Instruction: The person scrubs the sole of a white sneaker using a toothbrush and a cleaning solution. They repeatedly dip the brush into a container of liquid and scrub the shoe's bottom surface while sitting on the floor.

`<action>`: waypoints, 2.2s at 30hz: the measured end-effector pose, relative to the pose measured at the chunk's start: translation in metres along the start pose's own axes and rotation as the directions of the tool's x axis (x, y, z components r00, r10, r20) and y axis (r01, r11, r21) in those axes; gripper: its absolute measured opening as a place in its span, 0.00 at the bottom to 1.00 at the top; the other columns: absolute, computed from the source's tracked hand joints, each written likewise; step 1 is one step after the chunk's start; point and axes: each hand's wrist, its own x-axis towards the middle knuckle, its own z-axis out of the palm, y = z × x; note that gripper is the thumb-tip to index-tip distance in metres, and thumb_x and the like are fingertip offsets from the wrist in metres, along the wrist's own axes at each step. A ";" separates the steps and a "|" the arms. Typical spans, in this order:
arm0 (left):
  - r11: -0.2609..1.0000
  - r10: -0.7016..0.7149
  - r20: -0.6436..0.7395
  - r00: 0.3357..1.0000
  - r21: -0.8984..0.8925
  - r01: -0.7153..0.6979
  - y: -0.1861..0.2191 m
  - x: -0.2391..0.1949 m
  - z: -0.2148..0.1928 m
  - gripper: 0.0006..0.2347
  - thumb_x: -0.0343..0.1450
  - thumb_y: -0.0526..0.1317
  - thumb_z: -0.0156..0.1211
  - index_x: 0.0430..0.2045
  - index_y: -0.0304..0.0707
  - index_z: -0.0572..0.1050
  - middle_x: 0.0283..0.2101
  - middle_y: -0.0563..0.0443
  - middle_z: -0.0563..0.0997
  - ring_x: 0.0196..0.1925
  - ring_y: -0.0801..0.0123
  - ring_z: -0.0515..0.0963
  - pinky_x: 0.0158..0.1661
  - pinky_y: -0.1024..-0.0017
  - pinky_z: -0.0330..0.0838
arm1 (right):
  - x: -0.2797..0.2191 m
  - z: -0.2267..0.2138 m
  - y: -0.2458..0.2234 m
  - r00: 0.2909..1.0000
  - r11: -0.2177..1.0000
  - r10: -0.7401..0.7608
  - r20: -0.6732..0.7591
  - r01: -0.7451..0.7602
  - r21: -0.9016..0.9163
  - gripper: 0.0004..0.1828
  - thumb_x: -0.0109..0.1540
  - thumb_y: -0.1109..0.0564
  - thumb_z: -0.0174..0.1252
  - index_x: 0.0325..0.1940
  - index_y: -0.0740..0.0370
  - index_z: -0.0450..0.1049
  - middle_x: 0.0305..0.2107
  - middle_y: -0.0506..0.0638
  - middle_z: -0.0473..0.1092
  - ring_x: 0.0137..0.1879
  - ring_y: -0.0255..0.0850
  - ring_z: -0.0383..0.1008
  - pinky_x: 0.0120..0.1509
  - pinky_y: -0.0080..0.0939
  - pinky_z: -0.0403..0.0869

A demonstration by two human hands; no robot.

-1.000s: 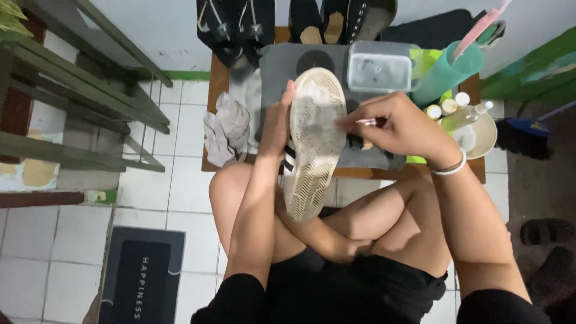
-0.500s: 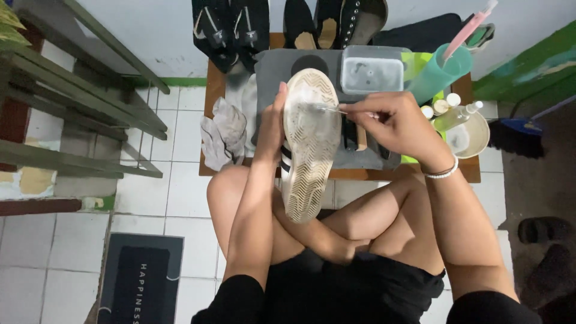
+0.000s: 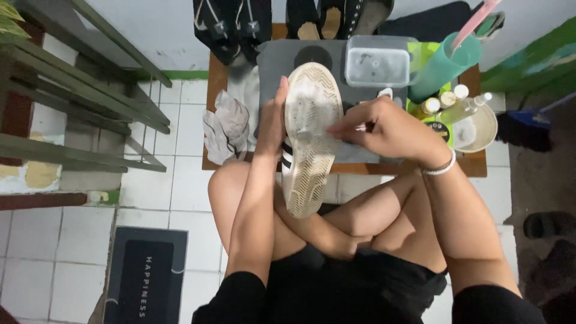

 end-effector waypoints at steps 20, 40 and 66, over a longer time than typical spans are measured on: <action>0.995 0.093 -0.087 0.992 0.029 -0.091 0.006 -0.001 0.001 0.30 0.72 0.64 0.49 0.26 0.29 0.81 0.32 0.37 0.82 0.42 0.54 0.82 0.47 0.61 0.72 | -0.019 0.023 0.017 0.974 0.997 -0.070 -0.216 0.063 -0.038 0.14 0.57 0.72 0.56 0.38 0.61 0.84 0.26 0.57 0.79 0.30 0.50 0.78 0.34 0.43 0.72; 0.922 0.315 -0.213 0.925 -0.164 -0.352 0.018 -0.026 0.014 0.22 0.76 0.57 0.49 0.24 0.39 0.78 0.29 0.54 0.77 0.37 0.73 0.77 0.50 0.70 0.71 | -0.047 0.082 0.048 0.864 0.982 0.047 -0.502 0.052 0.181 0.10 0.62 0.58 0.57 0.41 0.59 0.84 0.23 0.56 0.75 0.28 0.48 0.74 0.33 0.47 0.71; 0.861 0.436 -0.267 0.859 -0.153 -0.485 0.027 -0.041 0.025 0.22 0.79 0.54 0.45 0.25 0.37 0.77 0.31 0.54 0.78 0.38 0.76 0.76 0.48 0.70 0.73 | -0.046 0.097 0.033 0.723 0.994 -0.061 -0.688 0.105 0.022 0.09 0.67 0.67 0.57 0.45 0.66 0.83 0.18 0.59 0.70 0.20 0.44 0.70 0.24 0.35 0.64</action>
